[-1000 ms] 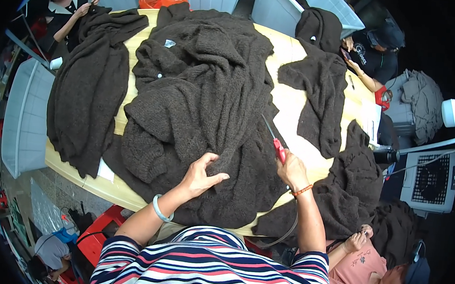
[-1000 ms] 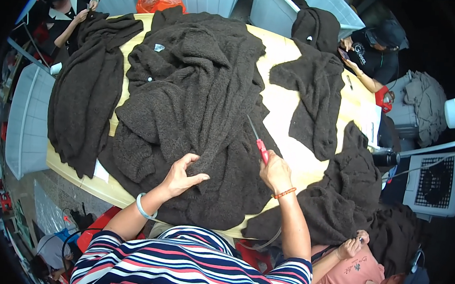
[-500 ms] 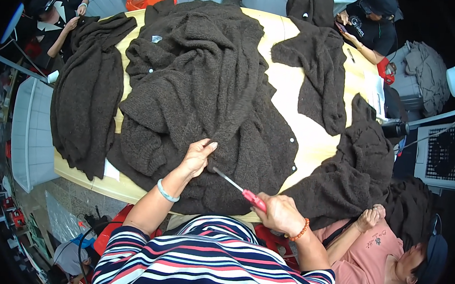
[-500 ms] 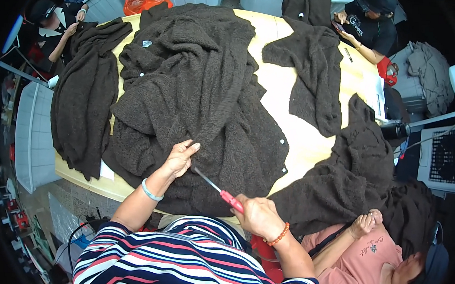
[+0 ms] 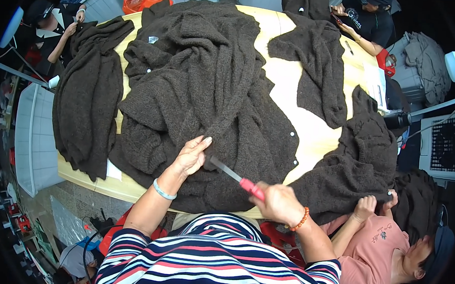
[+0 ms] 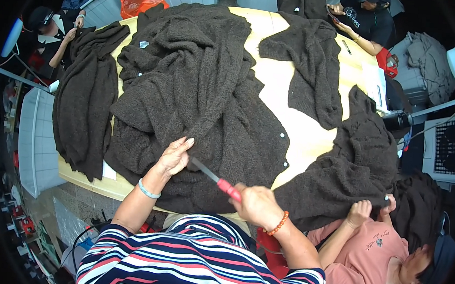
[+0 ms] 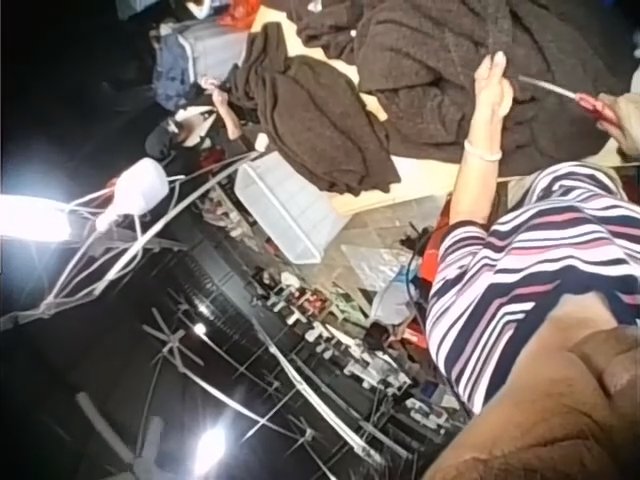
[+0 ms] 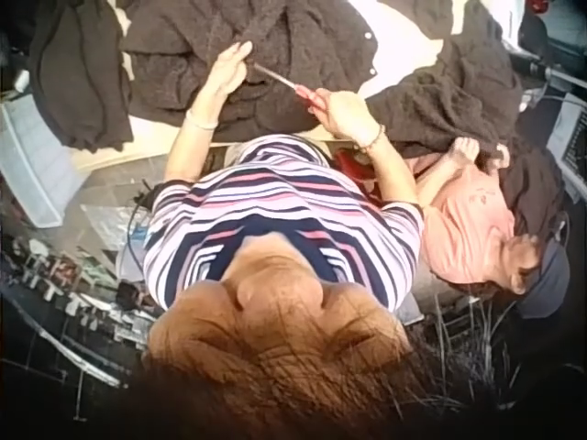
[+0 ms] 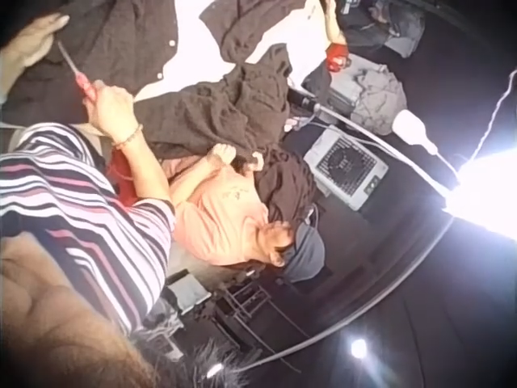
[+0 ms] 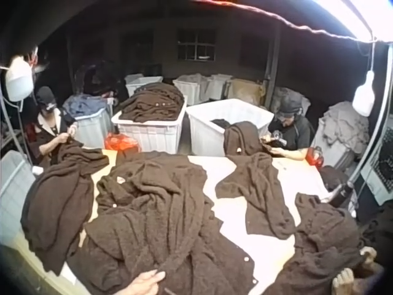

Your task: Trimming loose threads from sweaters using scissors.

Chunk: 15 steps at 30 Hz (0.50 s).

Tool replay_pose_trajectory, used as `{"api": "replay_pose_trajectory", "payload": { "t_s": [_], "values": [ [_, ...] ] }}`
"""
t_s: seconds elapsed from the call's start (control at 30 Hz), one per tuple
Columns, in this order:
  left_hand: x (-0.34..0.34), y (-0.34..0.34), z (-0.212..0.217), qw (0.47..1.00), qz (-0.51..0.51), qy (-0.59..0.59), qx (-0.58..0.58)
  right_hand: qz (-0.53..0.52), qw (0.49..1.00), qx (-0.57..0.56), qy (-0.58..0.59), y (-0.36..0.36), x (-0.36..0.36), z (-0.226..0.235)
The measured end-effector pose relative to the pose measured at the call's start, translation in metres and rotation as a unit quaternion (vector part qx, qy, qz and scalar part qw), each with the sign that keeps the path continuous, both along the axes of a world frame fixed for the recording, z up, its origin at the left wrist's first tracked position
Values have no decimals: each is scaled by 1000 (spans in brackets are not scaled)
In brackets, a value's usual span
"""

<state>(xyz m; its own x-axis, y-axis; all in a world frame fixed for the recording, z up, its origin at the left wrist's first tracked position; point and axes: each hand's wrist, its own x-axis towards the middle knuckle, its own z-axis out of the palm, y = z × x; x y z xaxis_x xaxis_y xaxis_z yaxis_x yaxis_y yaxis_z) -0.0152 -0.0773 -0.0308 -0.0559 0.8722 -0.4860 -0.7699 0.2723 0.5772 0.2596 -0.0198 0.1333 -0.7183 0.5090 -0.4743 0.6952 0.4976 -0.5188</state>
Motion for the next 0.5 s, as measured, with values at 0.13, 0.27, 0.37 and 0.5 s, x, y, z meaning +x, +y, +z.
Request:
{"api": "replay_pose_trajectory", "payload": {
  "t_s": [0.13, 0.27, 0.37, 0.5],
  "values": [
    [-18, -10, 81, 966, -131, -155, 161, -189, 977, 90, 36, 25, 5, -1],
    [-40, -36, 100, 985, -102, 127, 60, -175, 980, 80, 48, 30, 10, -10],
    [-60, -59, 36, 939, -102, 320, -77, -161, 983, 71, 60, 30, 5, -21],
    [-34, -25, 67, 668, -17, 744, 14, -175, 982, 51, 42, 30, -2, -31]
  ]
}}
